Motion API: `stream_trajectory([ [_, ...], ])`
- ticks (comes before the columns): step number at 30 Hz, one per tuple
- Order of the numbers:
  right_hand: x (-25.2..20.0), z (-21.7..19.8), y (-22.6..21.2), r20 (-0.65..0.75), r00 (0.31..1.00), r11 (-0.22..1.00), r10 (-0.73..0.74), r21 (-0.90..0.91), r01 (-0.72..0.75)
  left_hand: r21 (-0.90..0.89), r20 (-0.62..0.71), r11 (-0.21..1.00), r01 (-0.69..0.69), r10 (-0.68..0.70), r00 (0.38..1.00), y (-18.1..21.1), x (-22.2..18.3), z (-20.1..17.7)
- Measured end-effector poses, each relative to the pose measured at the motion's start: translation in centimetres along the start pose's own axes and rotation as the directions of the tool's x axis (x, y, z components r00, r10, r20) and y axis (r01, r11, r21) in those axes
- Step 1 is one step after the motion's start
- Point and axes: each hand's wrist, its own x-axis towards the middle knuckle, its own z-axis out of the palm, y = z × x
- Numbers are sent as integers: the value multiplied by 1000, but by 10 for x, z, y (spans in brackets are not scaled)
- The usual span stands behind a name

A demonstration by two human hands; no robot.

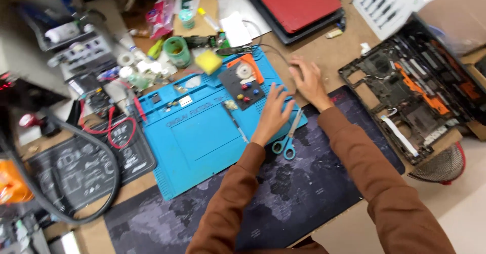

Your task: Disassembling a laptop and testing a motherboard using a multimeter

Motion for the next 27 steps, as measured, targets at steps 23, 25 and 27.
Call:
stream_trajectory([
  [23, -79, 18, -230, -118, 952, 945, -283, 132, 298, -120, -106, 956, 268, -281, 954, 16, -168, -223],
  [25, -101, 28, -273, 6, 945, 920, -328, 230, 318, -166, -125, 951, 260, -282, 951, 29, -171, -230],
  [27, -120, 41, -293, 282, 905, 944, -320, 177, 279, -201, -102, 934, 296, -320, 942, 34, -174, -232],
])
